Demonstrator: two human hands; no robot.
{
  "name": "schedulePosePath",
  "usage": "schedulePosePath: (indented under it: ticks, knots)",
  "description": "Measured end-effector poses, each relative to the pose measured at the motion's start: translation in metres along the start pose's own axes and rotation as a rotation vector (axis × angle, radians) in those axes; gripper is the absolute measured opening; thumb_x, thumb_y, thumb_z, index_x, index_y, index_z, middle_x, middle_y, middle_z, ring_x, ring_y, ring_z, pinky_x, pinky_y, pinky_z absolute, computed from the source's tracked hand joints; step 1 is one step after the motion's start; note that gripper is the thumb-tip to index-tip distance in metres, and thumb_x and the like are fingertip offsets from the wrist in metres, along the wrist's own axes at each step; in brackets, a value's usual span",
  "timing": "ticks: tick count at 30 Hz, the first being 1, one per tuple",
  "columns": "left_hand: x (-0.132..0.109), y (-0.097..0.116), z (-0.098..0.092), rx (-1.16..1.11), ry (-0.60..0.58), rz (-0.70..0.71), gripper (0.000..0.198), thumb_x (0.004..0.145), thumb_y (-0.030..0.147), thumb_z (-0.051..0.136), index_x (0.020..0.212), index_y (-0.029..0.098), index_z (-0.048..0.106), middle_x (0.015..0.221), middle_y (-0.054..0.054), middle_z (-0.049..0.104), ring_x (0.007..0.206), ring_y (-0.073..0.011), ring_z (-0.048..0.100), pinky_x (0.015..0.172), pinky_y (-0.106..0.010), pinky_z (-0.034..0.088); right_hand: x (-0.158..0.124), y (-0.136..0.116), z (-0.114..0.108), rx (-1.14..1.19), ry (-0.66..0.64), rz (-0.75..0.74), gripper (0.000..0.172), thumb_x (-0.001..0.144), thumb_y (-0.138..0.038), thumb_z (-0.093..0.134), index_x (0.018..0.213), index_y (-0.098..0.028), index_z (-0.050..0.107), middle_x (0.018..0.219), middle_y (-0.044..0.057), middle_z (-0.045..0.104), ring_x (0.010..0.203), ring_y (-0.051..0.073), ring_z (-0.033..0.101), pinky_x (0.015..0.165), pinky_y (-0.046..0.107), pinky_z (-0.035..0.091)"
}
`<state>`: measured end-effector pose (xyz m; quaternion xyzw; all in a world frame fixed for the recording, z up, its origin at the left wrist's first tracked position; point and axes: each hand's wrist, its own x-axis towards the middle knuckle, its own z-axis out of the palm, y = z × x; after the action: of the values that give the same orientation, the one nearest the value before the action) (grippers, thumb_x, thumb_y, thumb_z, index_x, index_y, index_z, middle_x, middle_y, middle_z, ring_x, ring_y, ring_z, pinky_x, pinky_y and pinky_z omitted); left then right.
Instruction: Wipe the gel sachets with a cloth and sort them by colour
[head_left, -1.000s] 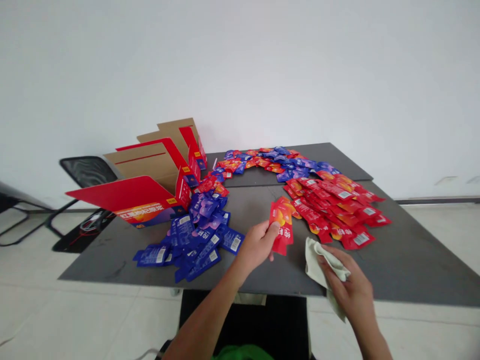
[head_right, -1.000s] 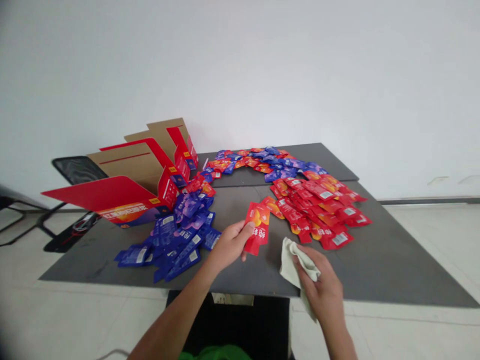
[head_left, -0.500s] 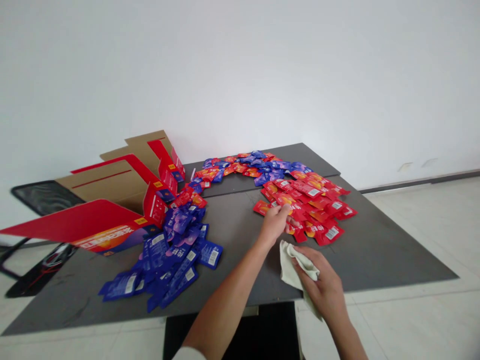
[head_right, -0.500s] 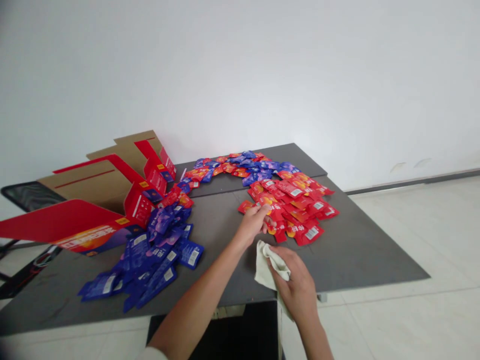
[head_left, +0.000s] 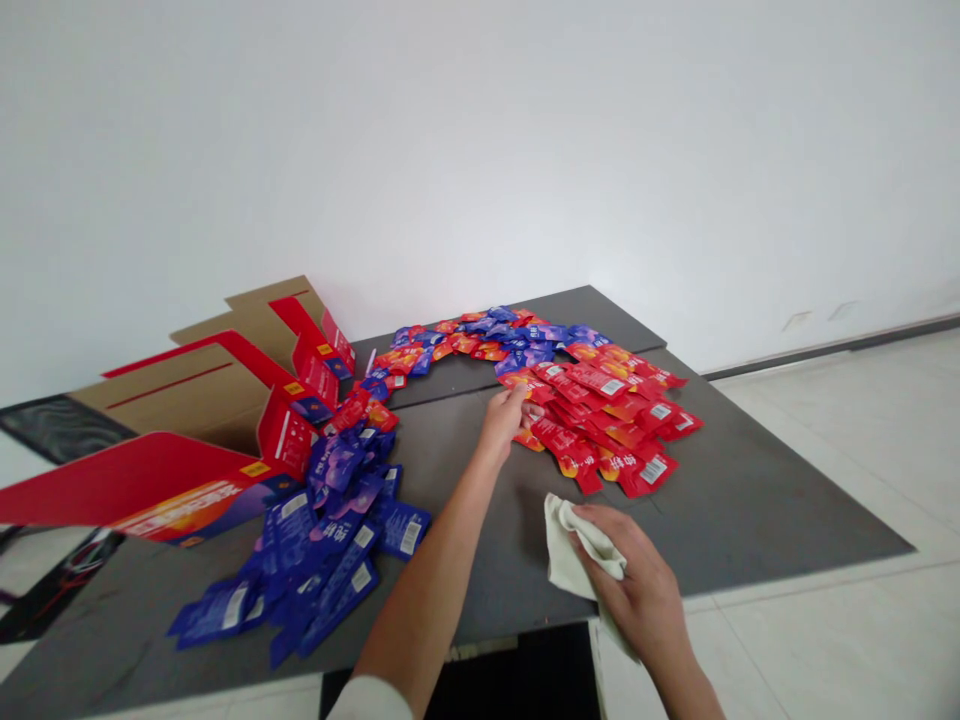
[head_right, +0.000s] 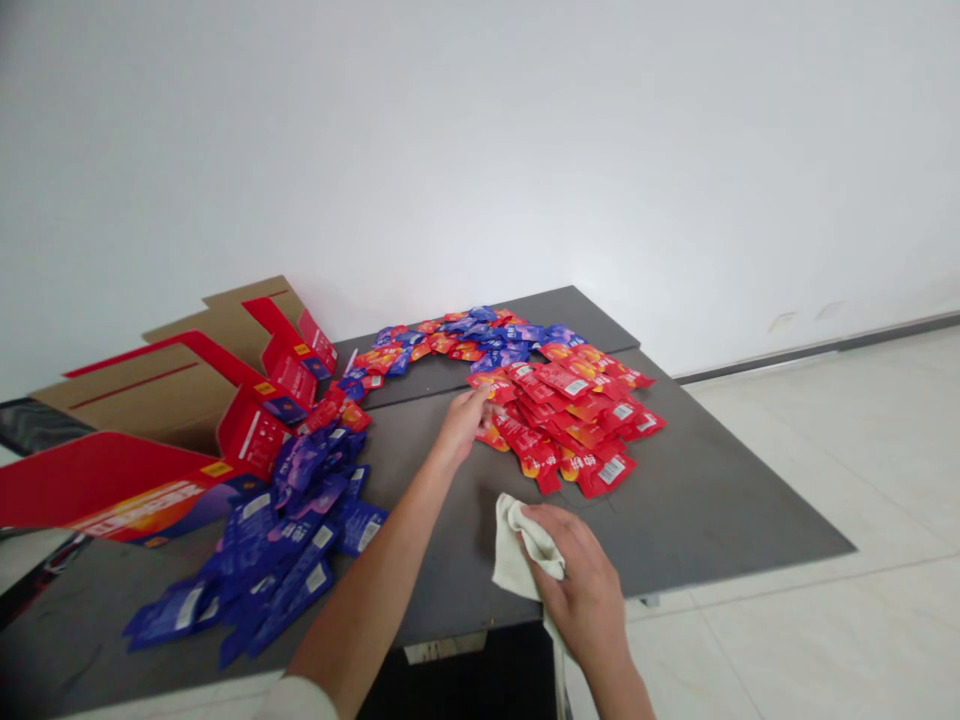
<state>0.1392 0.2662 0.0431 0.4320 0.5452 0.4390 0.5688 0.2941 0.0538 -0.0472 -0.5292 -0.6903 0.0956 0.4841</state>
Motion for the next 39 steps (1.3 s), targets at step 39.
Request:
schedulePosePath:
  ticks: [39]
  knots:
    - [0.023,-0.008,-0.081,1.105,0.005,0.148,0.054,0.112,0.048,0.042,0.092,0.016,0.080,0.111,-0.021,0.081,0.117,-0.0348,0.075,0.100,-0.037,0.052,0.001,0.002,-0.004,-0.051,0.009,-0.050,0.033,0.103,-0.042,0.066,0.134,-0.033,0.071,0.131,0.005,0.077,0.117,0.026,0.076,0.102,0.038,0.061]
